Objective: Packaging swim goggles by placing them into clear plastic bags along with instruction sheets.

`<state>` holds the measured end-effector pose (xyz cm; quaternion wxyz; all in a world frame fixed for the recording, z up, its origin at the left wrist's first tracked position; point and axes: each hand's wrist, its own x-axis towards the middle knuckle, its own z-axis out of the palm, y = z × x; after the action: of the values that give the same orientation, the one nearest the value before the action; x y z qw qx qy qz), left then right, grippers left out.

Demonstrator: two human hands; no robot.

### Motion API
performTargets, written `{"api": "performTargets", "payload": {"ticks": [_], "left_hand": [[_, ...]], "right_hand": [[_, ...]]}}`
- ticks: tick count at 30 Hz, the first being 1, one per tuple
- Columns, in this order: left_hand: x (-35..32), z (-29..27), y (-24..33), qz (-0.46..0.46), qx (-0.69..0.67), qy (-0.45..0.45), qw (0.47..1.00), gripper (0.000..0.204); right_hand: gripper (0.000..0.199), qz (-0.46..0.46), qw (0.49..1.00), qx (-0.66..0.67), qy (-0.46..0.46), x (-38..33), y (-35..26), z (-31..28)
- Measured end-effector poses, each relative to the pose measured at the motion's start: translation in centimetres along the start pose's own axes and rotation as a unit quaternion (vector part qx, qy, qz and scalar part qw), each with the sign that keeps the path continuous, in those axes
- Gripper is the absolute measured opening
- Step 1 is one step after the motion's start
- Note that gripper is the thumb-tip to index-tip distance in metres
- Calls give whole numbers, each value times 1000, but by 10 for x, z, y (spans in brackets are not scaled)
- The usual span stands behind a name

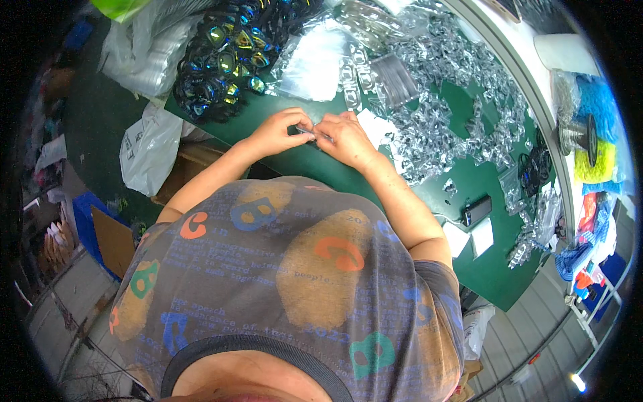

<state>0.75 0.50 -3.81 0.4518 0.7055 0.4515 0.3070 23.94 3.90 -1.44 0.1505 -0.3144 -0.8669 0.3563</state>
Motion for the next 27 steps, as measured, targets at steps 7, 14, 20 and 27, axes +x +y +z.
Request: {"api": "performTargets", "payload": {"ticks": [7, 14, 20, 27], "left_hand": [[-2, -1, 5, 29, 131, -2, 991, 13], [-26, -11, 17, 86, 202, -36, 975, 10], [-76, -62, 5, 3, 262, -31, 965, 9], [-132, -136, 5, -161, 144, 216, 952, 15]], "right_hand": [[11, -5, 999, -40, 13, -1, 10, 8], [14, 48, 996, 15, -77, -20, -13, -5], [21, 148, 983, 74, -84, -62, -19, -38], [17, 438, 868, 230, 37, -194, -10, -115]]}}
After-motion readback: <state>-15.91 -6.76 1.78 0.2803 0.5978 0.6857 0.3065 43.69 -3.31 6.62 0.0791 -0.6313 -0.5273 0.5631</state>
